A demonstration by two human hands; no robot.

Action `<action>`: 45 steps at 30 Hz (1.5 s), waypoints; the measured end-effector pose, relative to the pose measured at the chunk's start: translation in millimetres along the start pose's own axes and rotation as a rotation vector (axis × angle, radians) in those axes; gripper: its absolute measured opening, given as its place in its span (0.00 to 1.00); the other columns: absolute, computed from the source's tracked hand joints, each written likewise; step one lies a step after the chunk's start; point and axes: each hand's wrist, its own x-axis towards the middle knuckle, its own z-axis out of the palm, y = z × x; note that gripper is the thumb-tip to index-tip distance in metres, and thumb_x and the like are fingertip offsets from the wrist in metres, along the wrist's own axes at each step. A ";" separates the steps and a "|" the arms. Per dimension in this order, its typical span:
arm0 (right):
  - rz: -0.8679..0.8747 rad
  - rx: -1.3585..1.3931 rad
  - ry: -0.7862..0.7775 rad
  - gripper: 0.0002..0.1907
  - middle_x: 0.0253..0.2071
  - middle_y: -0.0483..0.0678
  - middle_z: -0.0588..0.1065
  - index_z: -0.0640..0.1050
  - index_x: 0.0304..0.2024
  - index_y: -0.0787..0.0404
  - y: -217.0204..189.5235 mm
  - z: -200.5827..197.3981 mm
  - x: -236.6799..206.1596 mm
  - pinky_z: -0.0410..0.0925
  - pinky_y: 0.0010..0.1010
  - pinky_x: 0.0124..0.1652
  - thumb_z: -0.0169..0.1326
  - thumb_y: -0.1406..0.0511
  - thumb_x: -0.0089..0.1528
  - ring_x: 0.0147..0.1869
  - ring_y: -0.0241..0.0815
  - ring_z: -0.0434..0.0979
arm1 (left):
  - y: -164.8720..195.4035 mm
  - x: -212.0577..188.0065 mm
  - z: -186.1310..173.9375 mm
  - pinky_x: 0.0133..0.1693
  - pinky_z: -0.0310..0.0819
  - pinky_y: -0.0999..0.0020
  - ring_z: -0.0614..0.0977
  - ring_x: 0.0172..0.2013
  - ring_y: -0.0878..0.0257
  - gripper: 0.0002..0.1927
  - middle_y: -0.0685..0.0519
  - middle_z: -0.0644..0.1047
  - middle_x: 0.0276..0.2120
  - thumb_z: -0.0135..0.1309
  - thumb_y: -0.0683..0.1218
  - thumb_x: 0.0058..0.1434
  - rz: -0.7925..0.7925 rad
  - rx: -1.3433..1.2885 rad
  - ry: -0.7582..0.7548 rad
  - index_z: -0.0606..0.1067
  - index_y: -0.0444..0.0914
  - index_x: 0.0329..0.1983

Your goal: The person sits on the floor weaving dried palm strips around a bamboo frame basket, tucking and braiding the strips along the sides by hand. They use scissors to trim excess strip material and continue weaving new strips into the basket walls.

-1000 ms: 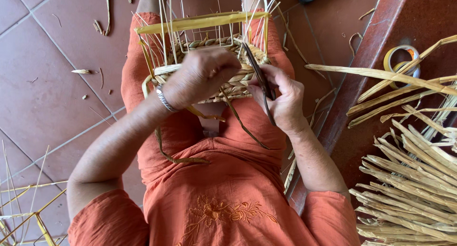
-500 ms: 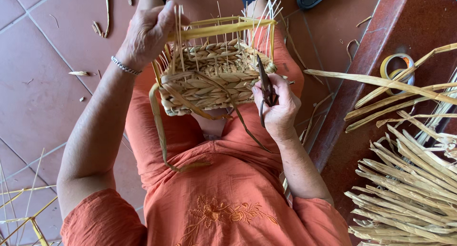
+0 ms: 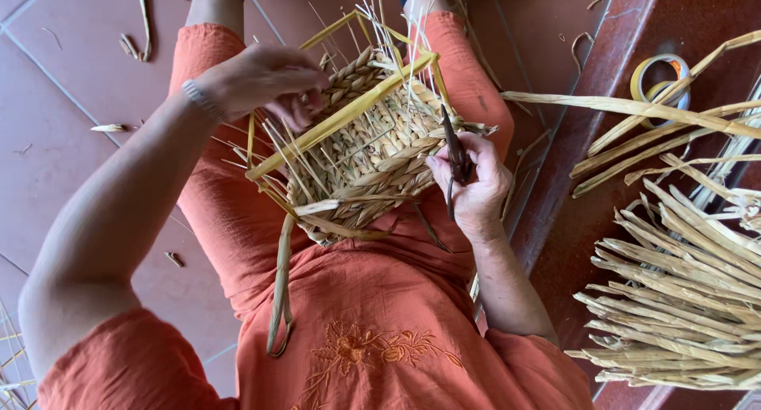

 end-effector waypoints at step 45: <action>-0.015 0.172 0.075 0.18 0.40 0.49 0.79 0.74 0.51 0.64 -0.9 -0.7 -8.0 0.78 0.31 0.42 0.63 0.77 0.60 0.42 0.39 0.82 | -13.1 94.7 119.1 0.40 0.80 0.71 0.86 0.40 0.63 0.20 0.51 0.82 0.48 0.55 0.48 0.66 0.142 0.339 -0.514 0.74 0.40 0.61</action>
